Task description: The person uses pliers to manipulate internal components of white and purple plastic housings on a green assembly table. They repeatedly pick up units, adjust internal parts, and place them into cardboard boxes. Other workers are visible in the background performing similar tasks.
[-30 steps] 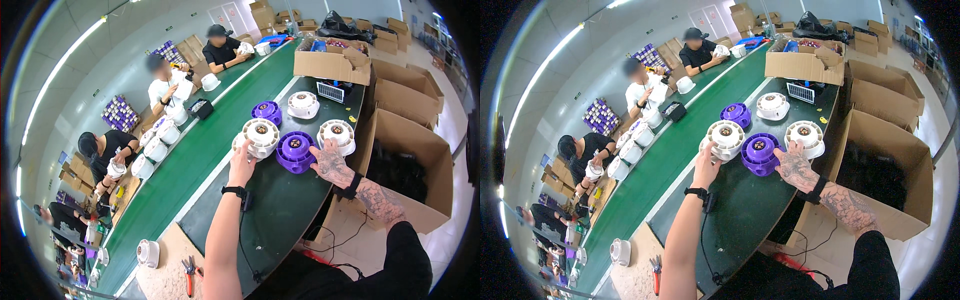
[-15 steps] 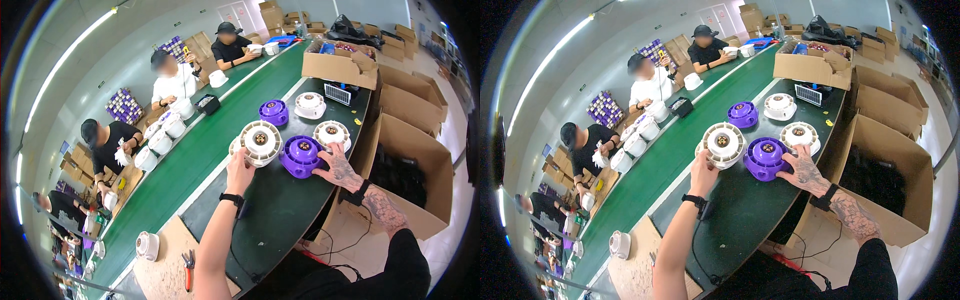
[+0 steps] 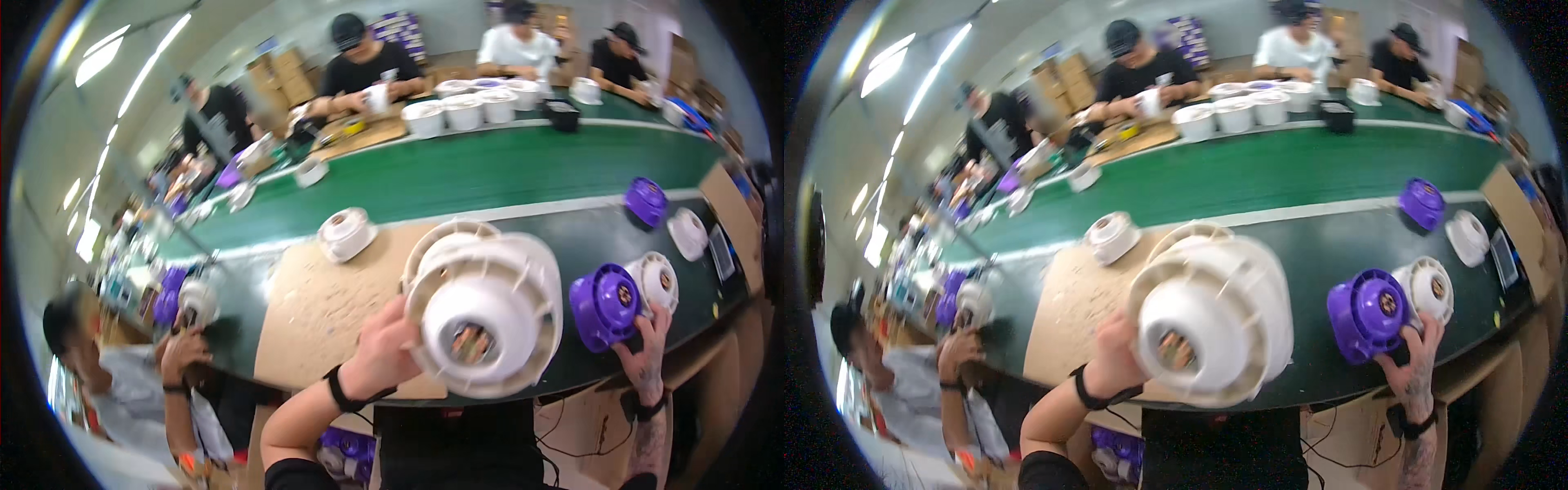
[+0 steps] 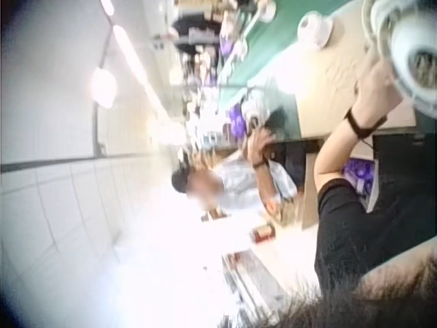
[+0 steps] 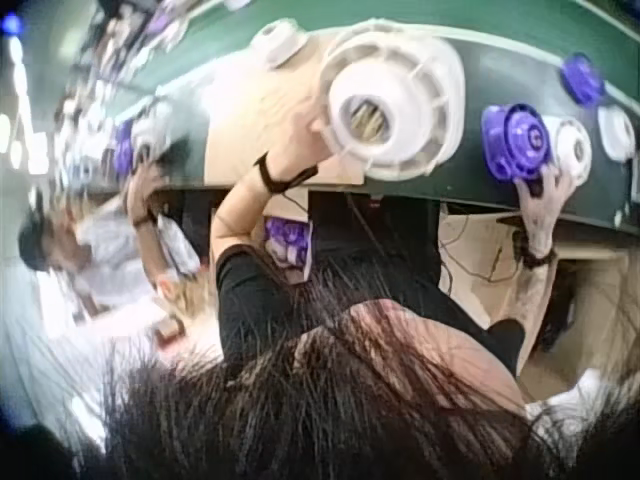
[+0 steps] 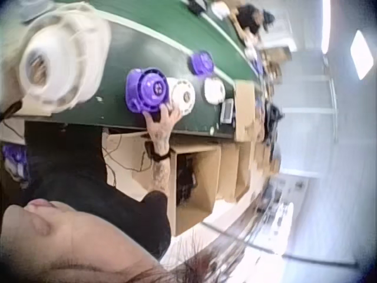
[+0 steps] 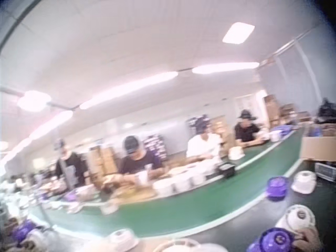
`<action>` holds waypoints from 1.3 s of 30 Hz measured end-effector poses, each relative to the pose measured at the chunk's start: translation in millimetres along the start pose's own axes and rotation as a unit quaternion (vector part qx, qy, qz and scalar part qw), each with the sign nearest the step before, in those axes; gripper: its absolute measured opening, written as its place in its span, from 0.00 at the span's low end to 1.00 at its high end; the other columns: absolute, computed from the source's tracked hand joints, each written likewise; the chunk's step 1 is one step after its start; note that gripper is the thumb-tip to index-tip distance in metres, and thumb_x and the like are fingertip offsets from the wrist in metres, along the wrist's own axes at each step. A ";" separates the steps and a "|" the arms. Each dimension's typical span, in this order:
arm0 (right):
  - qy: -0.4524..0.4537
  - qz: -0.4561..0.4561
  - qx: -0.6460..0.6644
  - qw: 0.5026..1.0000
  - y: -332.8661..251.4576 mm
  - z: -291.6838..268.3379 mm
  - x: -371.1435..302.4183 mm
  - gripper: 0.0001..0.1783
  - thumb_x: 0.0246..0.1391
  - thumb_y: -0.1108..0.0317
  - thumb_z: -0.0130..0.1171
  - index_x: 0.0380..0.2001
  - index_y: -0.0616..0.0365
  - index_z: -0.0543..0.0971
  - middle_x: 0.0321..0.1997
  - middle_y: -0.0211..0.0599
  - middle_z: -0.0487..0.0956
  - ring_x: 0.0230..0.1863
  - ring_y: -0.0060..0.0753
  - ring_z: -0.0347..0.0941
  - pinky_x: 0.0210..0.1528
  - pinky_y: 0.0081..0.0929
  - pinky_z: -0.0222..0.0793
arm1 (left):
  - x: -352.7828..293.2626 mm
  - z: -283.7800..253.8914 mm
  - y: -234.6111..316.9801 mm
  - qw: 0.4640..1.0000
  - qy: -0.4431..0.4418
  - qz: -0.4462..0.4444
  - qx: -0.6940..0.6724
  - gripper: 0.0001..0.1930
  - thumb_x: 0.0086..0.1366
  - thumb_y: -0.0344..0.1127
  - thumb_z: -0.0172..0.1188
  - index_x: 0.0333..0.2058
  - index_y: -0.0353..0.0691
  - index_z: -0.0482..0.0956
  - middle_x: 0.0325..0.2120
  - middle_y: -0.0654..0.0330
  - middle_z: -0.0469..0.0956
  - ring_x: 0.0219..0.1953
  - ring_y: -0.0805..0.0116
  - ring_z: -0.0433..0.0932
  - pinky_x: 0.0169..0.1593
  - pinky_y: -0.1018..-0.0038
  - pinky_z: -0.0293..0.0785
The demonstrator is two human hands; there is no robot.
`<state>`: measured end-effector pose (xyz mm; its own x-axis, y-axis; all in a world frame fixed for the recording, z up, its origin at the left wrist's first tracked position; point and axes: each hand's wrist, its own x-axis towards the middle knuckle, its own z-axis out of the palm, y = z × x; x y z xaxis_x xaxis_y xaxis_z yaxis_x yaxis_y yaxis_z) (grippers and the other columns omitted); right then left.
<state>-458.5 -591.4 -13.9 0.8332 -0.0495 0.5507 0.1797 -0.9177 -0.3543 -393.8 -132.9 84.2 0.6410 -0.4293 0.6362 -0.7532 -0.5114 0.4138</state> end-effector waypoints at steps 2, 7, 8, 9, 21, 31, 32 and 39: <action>-0.025 -0.037 0.034 0.998 -35.9 5.5 1.3 0.34 0.46 0.47 0.77 0.47 0.59 0.77 0.63 0.52 0.65 0.64 0.61 0.60 0.66 0.59 0.57 | -73.8 -47.2 11.7 0.987 0.057 -0.146 -0.031 0.15 0.50 0.29 0.76 0.38 0.35 0.85 0.47 0.47 0.83 0.43 0.49 0.86 0.45 0.63 0.84; -0.075 -0.221 0.166 0.958 -134.2 16.0 11.4 0.25 0.44 0.66 0.73 0.46 0.57 0.76 0.64 0.52 0.66 0.62 0.58 0.65 0.66 0.52 0.60 | -254.3 -117.1 82.5 0.912 0.199 -0.340 0.114 0.15 0.47 0.30 0.78 0.35 0.33 0.86 0.43 0.44 0.85 0.41 0.49 0.87 0.44 0.65 0.84; -0.085 -0.248 0.185 0.947 -165.5 17.7 9.9 0.20 0.49 0.70 0.68 0.46 0.58 0.76 0.62 0.52 0.67 0.60 0.55 0.69 0.63 0.49 0.64 | -273.8 -123.1 94.6 0.904 0.202 -0.321 0.195 0.15 0.46 0.30 0.78 0.33 0.34 0.86 0.43 0.44 0.85 0.40 0.49 0.87 0.43 0.65 0.83; -0.108 -0.250 0.248 0.930 -181.0 25.7 3.7 0.19 0.46 0.68 0.70 0.43 0.57 0.78 0.61 0.53 0.67 0.60 0.57 0.68 0.63 0.51 0.64 | -305.4 -124.5 103.9 0.886 0.238 -0.350 0.190 0.14 0.45 0.30 0.78 0.31 0.35 0.86 0.41 0.45 0.84 0.39 0.48 0.86 0.43 0.65 0.82; -0.493 -0.568 0.294 0.590 -464.7 130.8 -138.5 0.26 0.41 0.53 0.81 0.44 0.44 0.83 0.60 0.49 0.69 0.63 0.57 0.61 0.65 0.52 0.63 | -676.9 -24.9 87.6 0.568 0.439 -0.660 0.220 0.26 0.54 0.27 0.74 0.49 0.37 0.71 0.32 0.50 0.83 0.31 0.56 0.85 0.36 0.66 0.81; -0.557 -0.661 0.226 0.450 -500.6 303.4 -304.8 0.30 0.43 0.49 0.76 0.47 0.52 0.81 0.57 0.56 0.69 0.62 0.56 0.64 0.63 0.51 0.67 | -772.0 64.1 -38.5 0.553 0.379 -0.727 0.151 0.40 0.53 0.32 0.76 0.63 0.38 0.65 0.40 0.43 0.84 0.39 0.48 0.86 0.43 0.59 0.81; -0.504 -0.692 0.243 0.455 -499.4 321.6 -321.2 0.31 0.42 0.48 0.77 0.47 0.52 0.81 0.56 0.56 0.69 0.61 0.55 0.64 0.60 0.50 0.68 | -770.0 57.5 -43.0 0.531 0.358 -0.765 0.062 0.43 0.54 0.33 0.76 0.67 0.39 0.63 0.41 0.43 0.84 0.36 0.51 0.86 0.41 0.60 0.81; -0.614 -0.418 0.200 0.639 -466.9 449.9 -428.3 0.27 0.51 0.55 0.66 0.55 0.48 0.80 0.62 0.59 0.69 0.64 0.65 0.63 0.60 0.50 0.68 | -821.0 57.6 -53.5 0.612 0.213 -0.762 -0.007 0.47 0.61 0.25 0.62 0.77 0.46 0.51 0.40 0.51 0.86 0.39 0.59 0.86 0.45 0.66 0.82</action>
<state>-664.1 35.6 -424.3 0.0966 0.9641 -0.2475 0.7450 -0.2349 -0.6244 -871.2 204.1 -497.8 0.5058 0.7723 -0.3844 0.6681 -0.0689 0.7408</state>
